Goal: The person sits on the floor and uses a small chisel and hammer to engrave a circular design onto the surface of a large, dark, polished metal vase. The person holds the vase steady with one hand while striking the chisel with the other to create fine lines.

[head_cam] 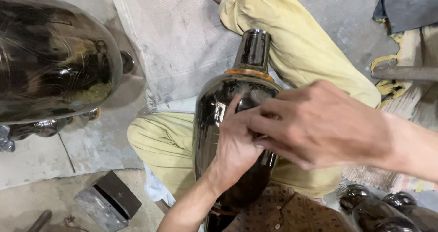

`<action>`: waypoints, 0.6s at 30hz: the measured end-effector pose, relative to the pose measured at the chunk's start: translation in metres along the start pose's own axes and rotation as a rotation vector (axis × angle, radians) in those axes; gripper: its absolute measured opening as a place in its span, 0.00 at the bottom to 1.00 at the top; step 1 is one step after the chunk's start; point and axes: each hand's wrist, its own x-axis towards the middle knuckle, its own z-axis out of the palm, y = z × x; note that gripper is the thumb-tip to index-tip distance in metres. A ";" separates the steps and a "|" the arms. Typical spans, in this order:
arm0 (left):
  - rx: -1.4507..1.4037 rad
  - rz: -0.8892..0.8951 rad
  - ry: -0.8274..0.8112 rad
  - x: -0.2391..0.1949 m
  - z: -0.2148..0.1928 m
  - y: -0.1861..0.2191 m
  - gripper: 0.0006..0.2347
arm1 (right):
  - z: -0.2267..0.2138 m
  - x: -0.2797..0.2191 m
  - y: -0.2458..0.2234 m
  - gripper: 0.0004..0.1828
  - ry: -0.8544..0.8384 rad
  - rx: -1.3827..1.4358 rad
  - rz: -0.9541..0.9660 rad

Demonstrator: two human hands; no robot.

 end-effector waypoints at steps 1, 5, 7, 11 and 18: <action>0.016 0.017 0.013 0.001 0.001 0.002 0.05 | 0.007 -0.003 0.004 0.24 0.011 -0.059 -0.020; 0.095 0.027 0.046 0.006 -0.011 0.010 0.18 | 0.019 -0.021 0.018 0.26 0.073 -0.180 -0.076; 0.098 -0.051 0.080 0.007 -0.019 0.013 0.23 | 0.023 -0.026 0.024 0.26 0.082 -0.172 -0.078; 0.145 -0.073 0.057 0.011 -0.023 0.015 0.21 | 0.034 -0.030 0.033 0.18 0.095 -0.090 -0.149; 0.041 0.067 -0.078 0.011 -0.018 0.021 0.09 | 0.025 -0.024 0.006 0.14 0.209 -0.089 -0.134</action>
